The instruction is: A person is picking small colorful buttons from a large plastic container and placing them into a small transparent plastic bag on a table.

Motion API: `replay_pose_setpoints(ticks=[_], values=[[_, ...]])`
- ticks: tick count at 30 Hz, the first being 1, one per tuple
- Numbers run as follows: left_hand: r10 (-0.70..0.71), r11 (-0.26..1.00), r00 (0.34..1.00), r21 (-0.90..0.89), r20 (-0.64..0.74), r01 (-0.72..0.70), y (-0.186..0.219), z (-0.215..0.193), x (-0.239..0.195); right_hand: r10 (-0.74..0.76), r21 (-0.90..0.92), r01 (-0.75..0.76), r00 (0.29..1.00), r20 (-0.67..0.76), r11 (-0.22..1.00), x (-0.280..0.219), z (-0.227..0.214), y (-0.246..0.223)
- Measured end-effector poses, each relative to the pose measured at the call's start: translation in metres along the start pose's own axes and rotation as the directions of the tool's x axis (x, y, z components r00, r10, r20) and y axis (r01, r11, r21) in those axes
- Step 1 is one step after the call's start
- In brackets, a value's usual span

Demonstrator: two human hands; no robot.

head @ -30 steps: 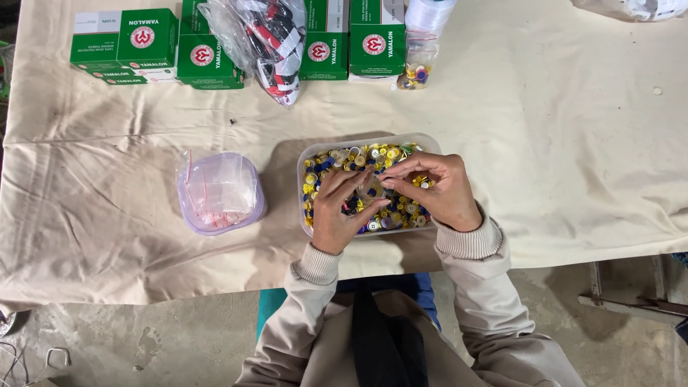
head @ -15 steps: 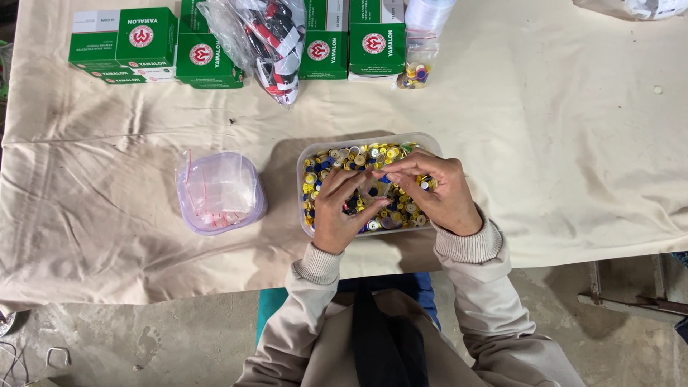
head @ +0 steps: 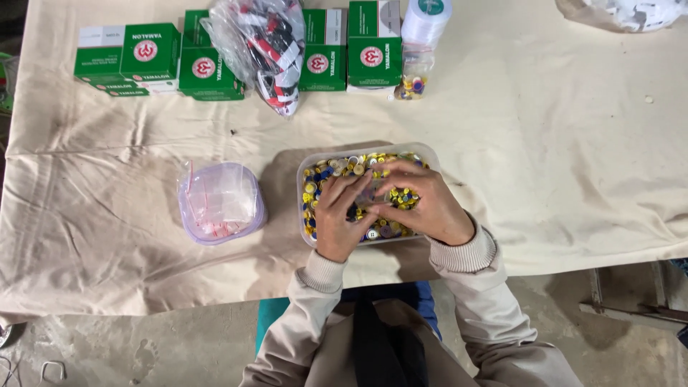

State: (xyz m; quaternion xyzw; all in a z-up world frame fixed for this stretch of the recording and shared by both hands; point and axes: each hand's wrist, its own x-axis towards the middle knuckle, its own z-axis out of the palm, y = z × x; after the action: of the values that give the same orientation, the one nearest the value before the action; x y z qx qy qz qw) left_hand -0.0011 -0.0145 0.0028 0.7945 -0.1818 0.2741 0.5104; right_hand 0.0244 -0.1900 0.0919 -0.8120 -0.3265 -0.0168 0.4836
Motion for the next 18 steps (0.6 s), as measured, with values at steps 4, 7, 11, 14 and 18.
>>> replay_pose_setpoints(ticks=[4, 7, 11, 14, 18], values=[[-0.02, 0.999, 0.999, -0.027, 0.043, 0.021, -0.006, 0.001, 0.003, -0.001, 0.103, 0.0, 1.0, 0.016, 0.995, 0.002, -0.005, 0.017], [-0.153, 0.932, 0.979, -0.31, 0.132, 0.188, 0.003, -0.012, 0.016, 0.067, 0.34, -0.062, 0.998, -0.004, 0.938, 0.0, -0.015, 0.027], [-0.163, 0.682, 0.878, -0.592, 0.45, 0.43, -0.015, -0.012, 0.016, 0.078, 0.415, -0.047, 0.995, -0.057, 0.908, 0.005, -0.023, 0.017], [-0.149, 0.616, 0.858, -0.633, 0.491, 0.469, -0.002, -0.014, 0.027, 0.034, 0.371, -0.014, 0.998, -0.048, 0.929, 0.012, -0.027, 0.005], [-0.142, 0.65, 0.898, -0.645, 0.417, 0.402, 0.004, -0.015, 0.045, -0.062, 0.267, 0.072, 0.997, -0.044, 0.961, 0.023, -0.038, -0.004]])
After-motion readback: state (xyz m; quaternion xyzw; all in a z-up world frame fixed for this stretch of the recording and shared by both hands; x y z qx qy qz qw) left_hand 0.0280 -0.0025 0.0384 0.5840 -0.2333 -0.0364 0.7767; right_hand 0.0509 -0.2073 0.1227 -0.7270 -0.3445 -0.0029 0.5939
